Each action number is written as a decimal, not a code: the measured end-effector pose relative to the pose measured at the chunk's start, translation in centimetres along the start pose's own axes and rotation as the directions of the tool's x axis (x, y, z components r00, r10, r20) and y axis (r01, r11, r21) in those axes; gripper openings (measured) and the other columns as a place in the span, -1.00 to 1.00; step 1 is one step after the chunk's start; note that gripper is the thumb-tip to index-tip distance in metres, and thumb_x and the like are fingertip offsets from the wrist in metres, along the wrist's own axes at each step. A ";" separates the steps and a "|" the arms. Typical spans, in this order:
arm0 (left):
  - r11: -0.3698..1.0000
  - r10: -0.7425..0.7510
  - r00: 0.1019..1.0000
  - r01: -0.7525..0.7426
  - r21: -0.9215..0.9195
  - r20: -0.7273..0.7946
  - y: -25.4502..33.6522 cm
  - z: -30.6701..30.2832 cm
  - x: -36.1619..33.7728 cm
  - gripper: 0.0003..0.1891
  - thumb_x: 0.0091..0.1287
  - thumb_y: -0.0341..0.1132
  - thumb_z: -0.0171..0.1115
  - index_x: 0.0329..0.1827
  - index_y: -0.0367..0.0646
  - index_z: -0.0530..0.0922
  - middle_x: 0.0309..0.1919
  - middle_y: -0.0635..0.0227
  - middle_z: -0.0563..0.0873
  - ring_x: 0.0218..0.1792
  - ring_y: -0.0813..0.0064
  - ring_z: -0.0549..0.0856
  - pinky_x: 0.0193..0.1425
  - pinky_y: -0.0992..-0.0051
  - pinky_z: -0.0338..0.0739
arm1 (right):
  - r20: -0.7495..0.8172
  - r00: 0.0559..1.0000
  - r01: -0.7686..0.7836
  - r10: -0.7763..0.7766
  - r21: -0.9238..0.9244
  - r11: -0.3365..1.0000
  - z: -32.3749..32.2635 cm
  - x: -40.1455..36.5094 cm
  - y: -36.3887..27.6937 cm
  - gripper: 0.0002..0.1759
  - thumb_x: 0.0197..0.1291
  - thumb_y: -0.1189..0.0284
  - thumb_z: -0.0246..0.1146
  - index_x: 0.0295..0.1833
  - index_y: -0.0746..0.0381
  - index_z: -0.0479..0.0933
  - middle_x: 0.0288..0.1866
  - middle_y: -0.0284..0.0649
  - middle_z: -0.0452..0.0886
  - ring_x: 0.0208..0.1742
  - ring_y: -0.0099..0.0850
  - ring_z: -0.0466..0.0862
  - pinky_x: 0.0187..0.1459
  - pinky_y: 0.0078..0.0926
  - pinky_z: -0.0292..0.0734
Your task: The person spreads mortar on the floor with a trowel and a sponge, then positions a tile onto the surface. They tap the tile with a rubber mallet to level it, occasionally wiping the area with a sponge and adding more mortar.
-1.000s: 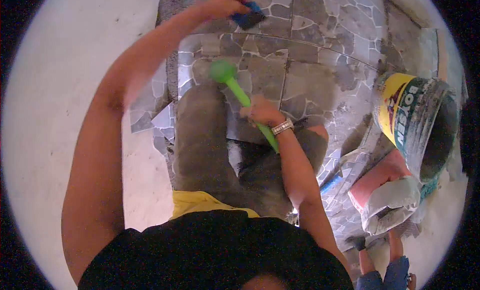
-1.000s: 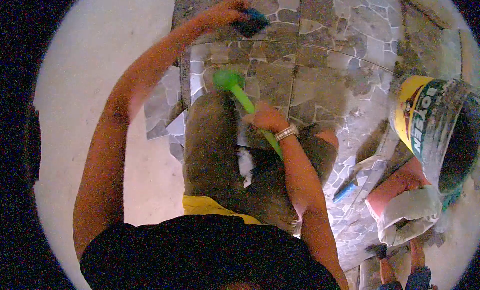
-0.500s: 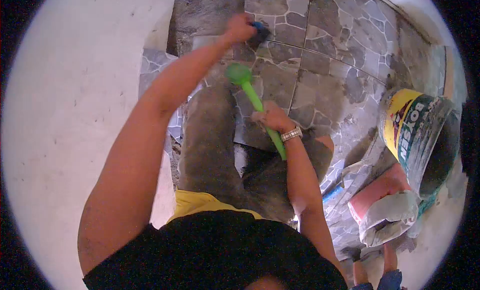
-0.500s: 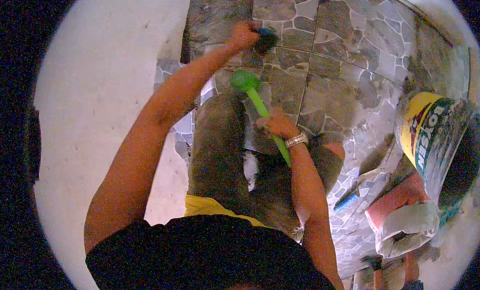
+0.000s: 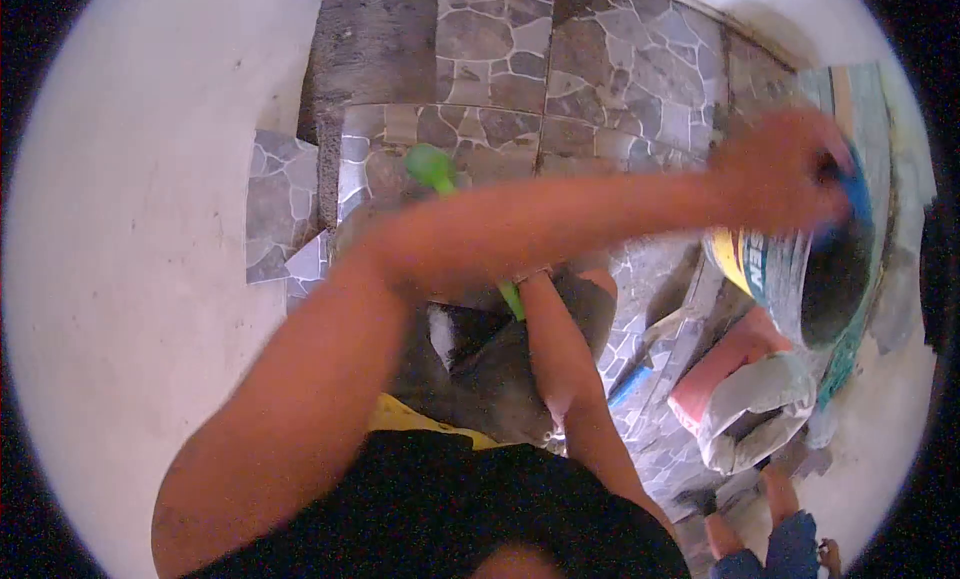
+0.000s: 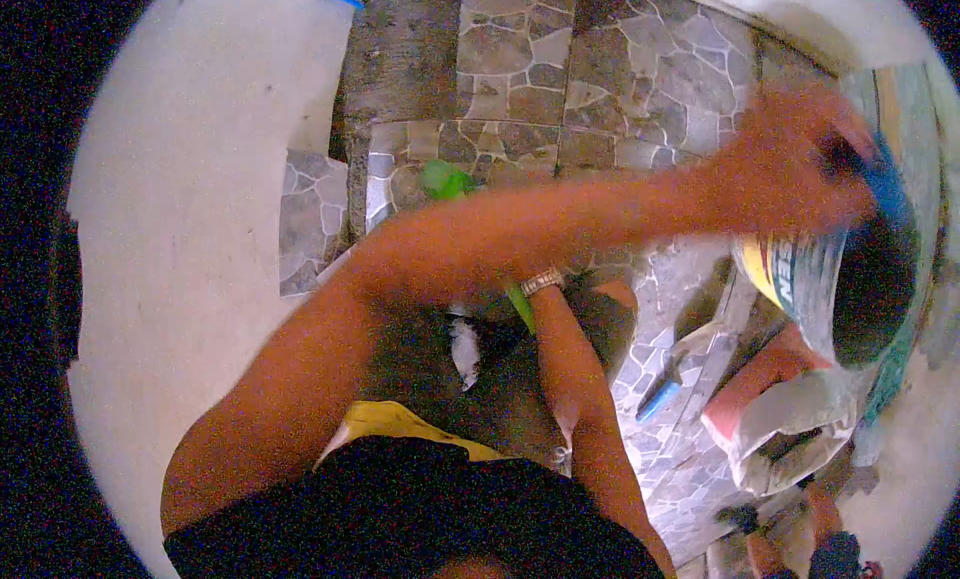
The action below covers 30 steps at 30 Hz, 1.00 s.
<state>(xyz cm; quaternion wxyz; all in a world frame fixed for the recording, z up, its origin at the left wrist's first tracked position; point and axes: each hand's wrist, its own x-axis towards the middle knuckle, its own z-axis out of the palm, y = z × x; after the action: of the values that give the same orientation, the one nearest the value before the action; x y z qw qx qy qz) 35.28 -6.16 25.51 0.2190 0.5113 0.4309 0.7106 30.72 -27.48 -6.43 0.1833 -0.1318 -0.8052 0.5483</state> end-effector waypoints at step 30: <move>-0.057 -0.746 0.661 -0.187 0.981 0.083 -24.2 -41.0 -7.7 -0.01 -0.02 0.29 0.38 0.50 0.41 0.10 0.56 0.38 -0.01 0.48 -0.17 0.03 0.24 -0.61 -0.15 | -0.371 0.815 -0.552 0.445 -0.261 0.792 -9.8 0.6 -6.9 -0.68 0.16 0.25 0.31 -0.14 0.29 0.51 -0.34 0.03 0.55 -0.35 -0.04 0.57 -0.30 -0.11 0.47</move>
<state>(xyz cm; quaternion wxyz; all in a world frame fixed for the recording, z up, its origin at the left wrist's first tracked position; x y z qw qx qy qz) -2.47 -15.02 -3.19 0.0907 0.5961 0.7919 -0.0967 34.36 -21.55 3.31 0.1196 -0.4516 -0.7905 0.3959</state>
